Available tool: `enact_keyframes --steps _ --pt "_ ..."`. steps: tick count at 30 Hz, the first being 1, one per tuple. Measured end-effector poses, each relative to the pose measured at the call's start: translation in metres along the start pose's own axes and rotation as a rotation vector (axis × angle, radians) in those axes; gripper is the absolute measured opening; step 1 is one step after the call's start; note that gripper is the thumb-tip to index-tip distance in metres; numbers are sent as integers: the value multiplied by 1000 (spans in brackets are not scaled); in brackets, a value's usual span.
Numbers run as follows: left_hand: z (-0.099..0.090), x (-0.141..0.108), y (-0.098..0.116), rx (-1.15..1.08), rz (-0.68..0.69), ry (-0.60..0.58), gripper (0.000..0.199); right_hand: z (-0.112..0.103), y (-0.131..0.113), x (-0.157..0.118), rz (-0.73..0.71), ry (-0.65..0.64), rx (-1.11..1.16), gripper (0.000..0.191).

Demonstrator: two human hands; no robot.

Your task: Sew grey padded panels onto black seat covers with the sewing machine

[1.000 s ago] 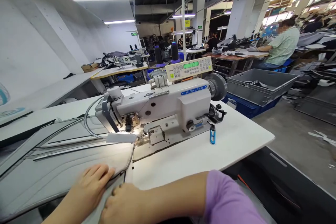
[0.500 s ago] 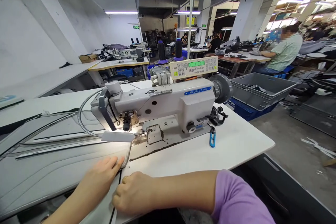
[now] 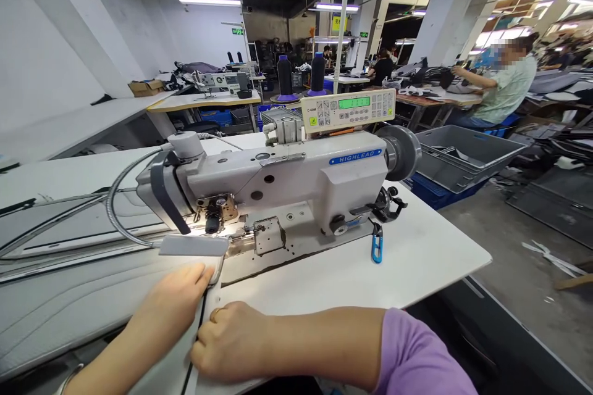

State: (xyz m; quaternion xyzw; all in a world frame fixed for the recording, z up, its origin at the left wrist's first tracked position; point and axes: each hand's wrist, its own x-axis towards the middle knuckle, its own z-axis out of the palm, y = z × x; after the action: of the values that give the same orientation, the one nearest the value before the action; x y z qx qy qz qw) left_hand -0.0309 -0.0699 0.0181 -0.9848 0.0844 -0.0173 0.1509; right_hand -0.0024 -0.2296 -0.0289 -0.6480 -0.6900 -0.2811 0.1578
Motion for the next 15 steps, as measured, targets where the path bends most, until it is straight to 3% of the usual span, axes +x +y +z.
enact_keyframes --steps 6,15 --pt "1 7 -1 -14 -24 57 37 -5 2 3 36 -39 6 19" --pt "8 20 -5 71 9 255 29 -5 7 5 85 -149 38 12"
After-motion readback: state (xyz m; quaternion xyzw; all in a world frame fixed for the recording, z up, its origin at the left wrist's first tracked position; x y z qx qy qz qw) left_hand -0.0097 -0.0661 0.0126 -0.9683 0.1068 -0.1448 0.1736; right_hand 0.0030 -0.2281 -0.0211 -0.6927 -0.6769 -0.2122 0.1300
